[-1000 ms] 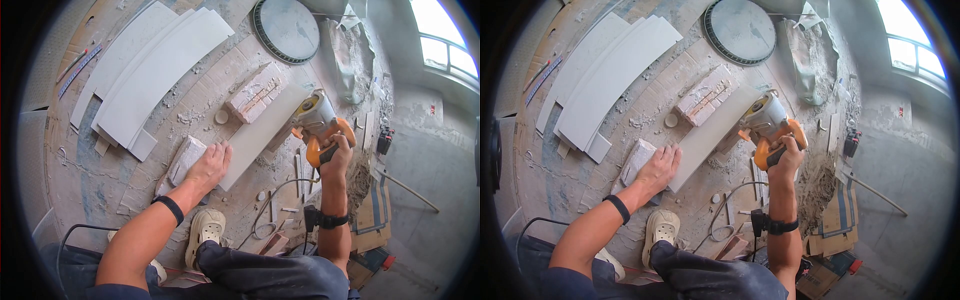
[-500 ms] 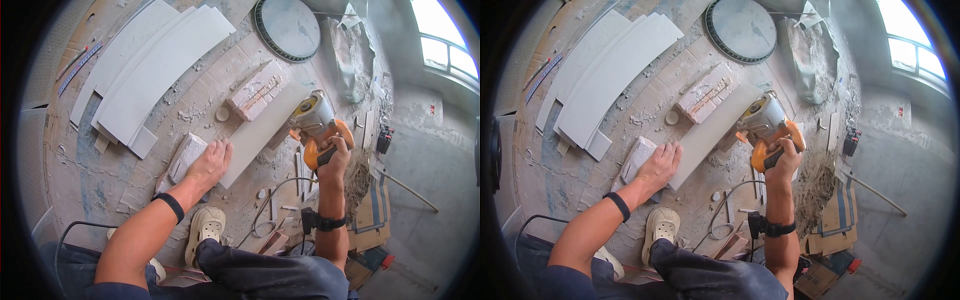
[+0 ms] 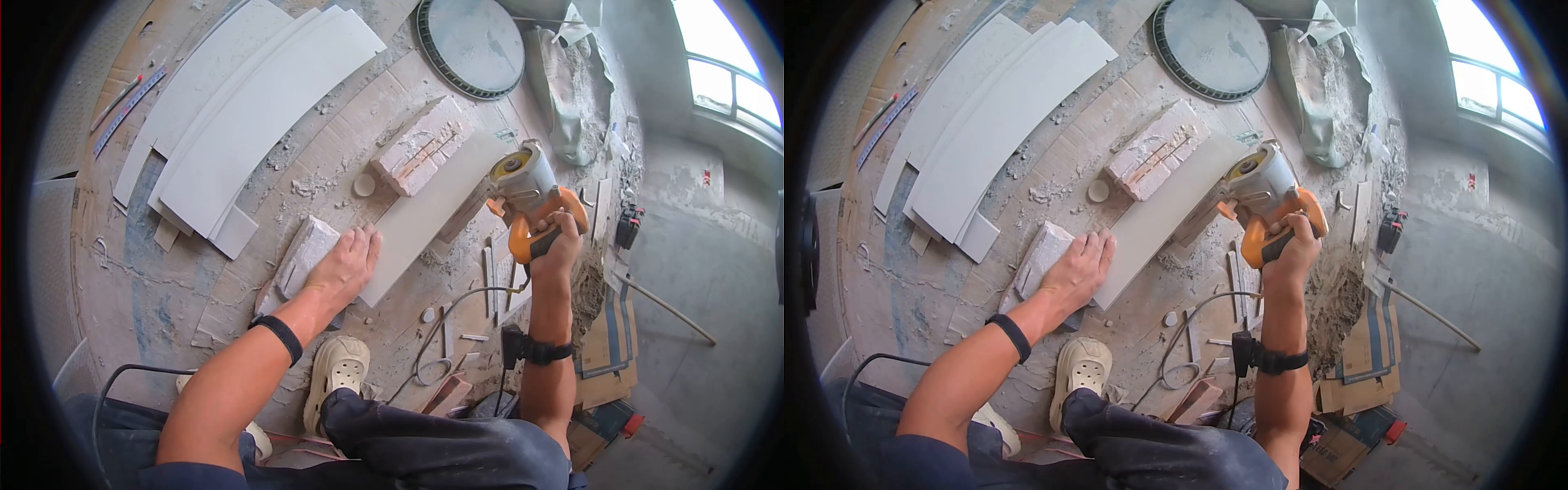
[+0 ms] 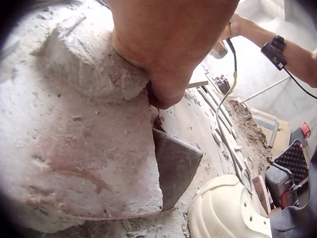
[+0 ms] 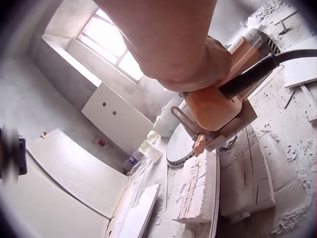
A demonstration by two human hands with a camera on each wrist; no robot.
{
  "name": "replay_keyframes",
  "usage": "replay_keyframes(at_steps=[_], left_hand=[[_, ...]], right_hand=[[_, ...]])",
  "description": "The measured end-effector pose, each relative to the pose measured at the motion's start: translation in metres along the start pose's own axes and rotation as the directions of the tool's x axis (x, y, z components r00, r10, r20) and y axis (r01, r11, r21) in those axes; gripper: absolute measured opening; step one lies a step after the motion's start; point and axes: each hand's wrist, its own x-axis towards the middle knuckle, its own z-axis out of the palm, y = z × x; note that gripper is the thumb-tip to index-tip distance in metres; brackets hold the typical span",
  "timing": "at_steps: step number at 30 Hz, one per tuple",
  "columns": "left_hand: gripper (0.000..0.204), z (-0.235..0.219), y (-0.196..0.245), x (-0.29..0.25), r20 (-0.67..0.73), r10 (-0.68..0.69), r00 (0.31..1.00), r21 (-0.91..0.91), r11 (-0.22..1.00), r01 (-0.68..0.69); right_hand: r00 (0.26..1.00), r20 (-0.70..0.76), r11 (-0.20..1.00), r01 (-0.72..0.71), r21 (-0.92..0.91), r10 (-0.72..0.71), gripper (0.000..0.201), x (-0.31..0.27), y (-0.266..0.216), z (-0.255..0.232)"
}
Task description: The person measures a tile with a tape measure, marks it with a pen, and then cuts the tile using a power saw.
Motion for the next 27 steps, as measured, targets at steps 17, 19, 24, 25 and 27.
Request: replay_keyframes(at_steps=[17, 19, 24, 25, 27], left_hand=[[0.056, 0.000, 0.000, 0.000, 0.003, 0.003, 1.000, 0.000, 1.000, -0.003], [0.056, -0.002, -0.001, 0.000, 0.014, 0.012, 1.000, -0.011, 1.000, -0.012], [0.056, -0.001, 0.000, 0.000, 0.011, 0.004, 1.000, -0.003, 1.000, -0.004], [0.056, -0.001, -0.001, 0.000, 0.006, 0.005, 1.000, 0.004, 1.000, -0.005], [0.055, -0.001, -0.001, 0.000, 0.006, 0.005, 1.000, 0.005, 1.000, -0.005]], right_hand=[[0.999, -0.015, 1.000, -0.029, -0.005, 0.029, 0.010, -0.006, 0.000, 0.007], [1.000, -0.013, 0.999, -0.023, -0.023, 0.023, 0.010, -0.010, -0.002, 0.008], [1.000, 0.005, 0.999, -0.024, -0.031, 0.025, 0.012, -0.014, 0.000, 0.006], [1.000, 0.002, 0.999, -0.029, -0.040, 0.029, 0.013, -0.015, 0.000, 0.006], [1.000, 0.005, 0.999, -0.029, -0.027, 0.029, 0.013, -0.016, 0.000, 0.005]])
